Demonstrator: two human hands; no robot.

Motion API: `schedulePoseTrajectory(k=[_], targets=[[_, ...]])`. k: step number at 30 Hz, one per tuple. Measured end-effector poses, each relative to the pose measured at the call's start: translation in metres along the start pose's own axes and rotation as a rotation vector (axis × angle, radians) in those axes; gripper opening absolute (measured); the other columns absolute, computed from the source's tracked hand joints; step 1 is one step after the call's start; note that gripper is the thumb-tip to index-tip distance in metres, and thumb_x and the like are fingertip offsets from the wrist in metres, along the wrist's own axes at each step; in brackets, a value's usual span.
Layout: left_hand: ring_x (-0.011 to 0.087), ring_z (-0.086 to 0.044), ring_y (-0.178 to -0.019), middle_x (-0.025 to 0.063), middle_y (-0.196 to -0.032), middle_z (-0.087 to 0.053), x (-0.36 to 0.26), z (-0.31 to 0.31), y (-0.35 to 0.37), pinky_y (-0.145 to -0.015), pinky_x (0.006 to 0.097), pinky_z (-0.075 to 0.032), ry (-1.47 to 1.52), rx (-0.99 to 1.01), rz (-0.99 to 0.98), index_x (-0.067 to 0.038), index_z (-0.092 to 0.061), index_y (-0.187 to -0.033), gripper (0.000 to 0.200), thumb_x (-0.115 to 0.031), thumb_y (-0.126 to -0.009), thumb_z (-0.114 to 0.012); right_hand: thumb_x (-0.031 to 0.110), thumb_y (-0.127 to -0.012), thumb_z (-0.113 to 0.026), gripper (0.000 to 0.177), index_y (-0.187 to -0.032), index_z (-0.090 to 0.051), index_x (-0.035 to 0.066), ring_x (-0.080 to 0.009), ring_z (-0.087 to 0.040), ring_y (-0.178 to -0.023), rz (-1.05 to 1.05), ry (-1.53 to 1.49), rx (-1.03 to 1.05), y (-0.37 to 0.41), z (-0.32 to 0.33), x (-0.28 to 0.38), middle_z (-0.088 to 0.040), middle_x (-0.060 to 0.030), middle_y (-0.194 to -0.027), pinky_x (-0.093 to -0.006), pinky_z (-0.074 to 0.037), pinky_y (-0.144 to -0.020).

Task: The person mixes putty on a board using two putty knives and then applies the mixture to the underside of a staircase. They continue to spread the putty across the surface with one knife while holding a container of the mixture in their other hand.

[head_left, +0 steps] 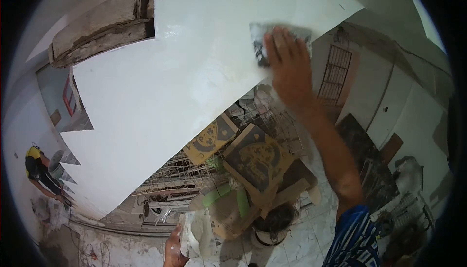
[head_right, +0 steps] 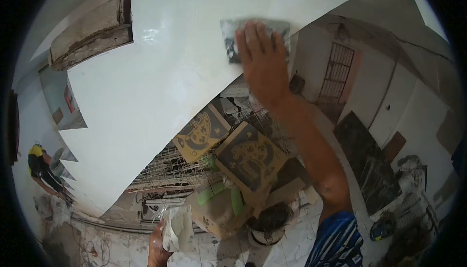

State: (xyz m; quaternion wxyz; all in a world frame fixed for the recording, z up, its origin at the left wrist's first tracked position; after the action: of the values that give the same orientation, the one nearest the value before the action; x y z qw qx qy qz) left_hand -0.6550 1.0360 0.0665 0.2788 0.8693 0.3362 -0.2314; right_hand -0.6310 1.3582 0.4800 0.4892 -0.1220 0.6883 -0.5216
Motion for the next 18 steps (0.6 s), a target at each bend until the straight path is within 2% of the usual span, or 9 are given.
schedulePoseTrajectory(k=[2, 4, 5, 8, 11, 13, 15, 16, 18], targets=[[0.0331, -0.066, -0.113, 0.0192, -0.128, -0.063, -0.004, 0.011, -0.003, -0.099, 0.0469, -0.054, -0.368, 0.091, -0.186, 0.003, -0.051, -0.137, 0.049, -0.034, -0.105, -0.043, 0.01, -0.089, -0.058, 0.053, -0.14, -0.05, 0.0, -0.0375, -0.048, -0.132, -0.006, -0.024, 0.019, 0.027, 0.002, 0.018, -0.051, -0.0218, -0.14, -0.0587, -0.038, -0.107], [0.0307, -0.067, -0.111, 0.0174, -0.128, -0.064, -0.002, 0.009, 0.005, -0.098, 0.0445, -0.054, -0.369, 0.116, -0.192, 0.002, -0.051, -0.137, 0.049, -0.034, -0.105, -0.044, 0.009, -0.088, -0.057, 0.052, -0.139, -0.051, -0.001, -0.0384, -0.049, -0.131, -0.003, -0.052, 0.021, 0.049, 0.007, 0.033, -0.051, -0.0229, -0.139, -0.0593, -0.038, -0.106], [0.0287, -0.067, -0.109, 0.0157, -0.127, -0.064, -0.003, -0.008, 0.01, -0.097, 0.0424, -0.055, -0.126, 0.081, -0.076, 0.002, -0.05, -0.137, 0.049, -0.034, -0.105, -0.045, 0.008, -0.088, -0.058, 0.052, -0.138, -0.051, -0.002, -0.038, -0.049, -0.13, 0.004, -0.084, 0.039, 0.055, 0.01, 0.038, -0.052, -0.0229, -0.138, -0.0591, -0.038, -0.106], [0.0264, -0.068, -0.108, 0.0148, -0.128, -0.064, -0.009, -0.028, 0.02, -0.095, 0.0409, -0.056, 0.092, 0.048, -0.003, 0.002, -0.049, -0.138, 0.048, -0.033, -0.105, -0.045, 0.006, -0.086, -0.057, 0.052, -0.137, -0.051, -0.002, -0.0369, -0.051, -0.127, 0.025, -0.243, 0.13, 0.075, 0.03, 0.048, -0.054, -0.0226, -0.135, -0.0567, -0.04, -0.105], [0.0267, -0.067, -0.111, 0.0156, -0.127, -0.065, -0.019, -0.036, 0.025, -0.095, 0.0405, -0.057, 0.017, 0.068, -0.063, 0.002, -0.051, -0.137, 0.048, -0.033, -0.105, -0.046, -0.001, -0.084, -0.056, 0.051, -0.135, -0.053, 0.0, -0.0356, -0.054, -0.124, 0.015, -0.532, 0.251, 0.085, 0.054, 0.043, -0.055, -0.0207, -0.132, -0.0509, -0.043, -0.105], [0.026, -0.067, -0.112, 0.0153, -0.126, -0.065, -0.027, -0.04, 0.025, -0.095, 0.0394, -0.057, -0.043, 0.006, -0.116, 0.002, -0.051, -0.137, 0.048, -0.033, -0.104, -0.047, -0.006, -0.083, -0.055, 0.052, -0.134, -0.054, 0.001, -0.0343, -0.056, -0.122, -0.044, -0.785, 0.334, 0.078, 0.085, 0.039, -0.057, -0.0188, -0.131, -0.0464, -0.044, -0.105], [0.024, -0.068, -0.109, 0.014, -0.124, -0.066, -0.035, -0.054, 0.024, -0.093, 0.0381, -0.057, -0.025, 0.034, -0.141, 0.002, -0.053, -0.136, 0.047, -0.032, -0.104, -0.048, -0.011, -0.083, -0.053, 0.053, -0.133, -0.056, 0.004, -0.0332, -0.058, -0.12, -0.081, -1.075, 0.469, 0.059, 0.125, 0.045, -0.06, -0.0161, -0.129, -0.0424, -0.046, -0.105], [0.0248, -0.07, -0.104, 0.014, -0.122, -0.067, -0.039, -0.058, 0.023, -0.087, 0.0386, -0.06, -0.033, 0.014, -0.205, 0.003, -0.052, -0.136, 0.047, -0.032, -0.104, -0.049, -0.008, -0.086, -0.053, 0.05, -0.134, -0.057, 0.006, -0.0326, -0.06, -0.118, 0.012, -1.091, 0.496, 0.059, 0.141, 0.057, -0.061, -0.0151, -0.129, -0.0427, -0.047, -0.104], [0.0238, -0.072, -0.099, 0.0157, -0.12, -0.067, -0.047, -0.074, 0.024, -0.079, 0.037, -0.063, -0.031, 0.062, -0.124, 0.005, -0.051, -0.135, 0.046, -0.03, -0.105, -0.047, -0.002, -0.091, -0.053, 0.045, -0.134, -0.059, 0.009, -0.0313, -0.063, -0.115, 0.206, -1.102, 0.517, 0.059, 0.165, 0.081, -0.064, -0.0133, -0.128, -0.0433, -0.049, -0.103]])
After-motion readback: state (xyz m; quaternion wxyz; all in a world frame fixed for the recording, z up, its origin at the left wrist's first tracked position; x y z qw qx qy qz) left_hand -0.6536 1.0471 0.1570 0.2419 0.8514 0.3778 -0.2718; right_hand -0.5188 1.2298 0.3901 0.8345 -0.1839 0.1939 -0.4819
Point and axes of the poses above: each hand's wrist, its own y-axis away from the middle knuckle, its own z-axis out of the back of the hand, x = y × z, the point moved 7 cm from there along -y, towards the middle knuckle
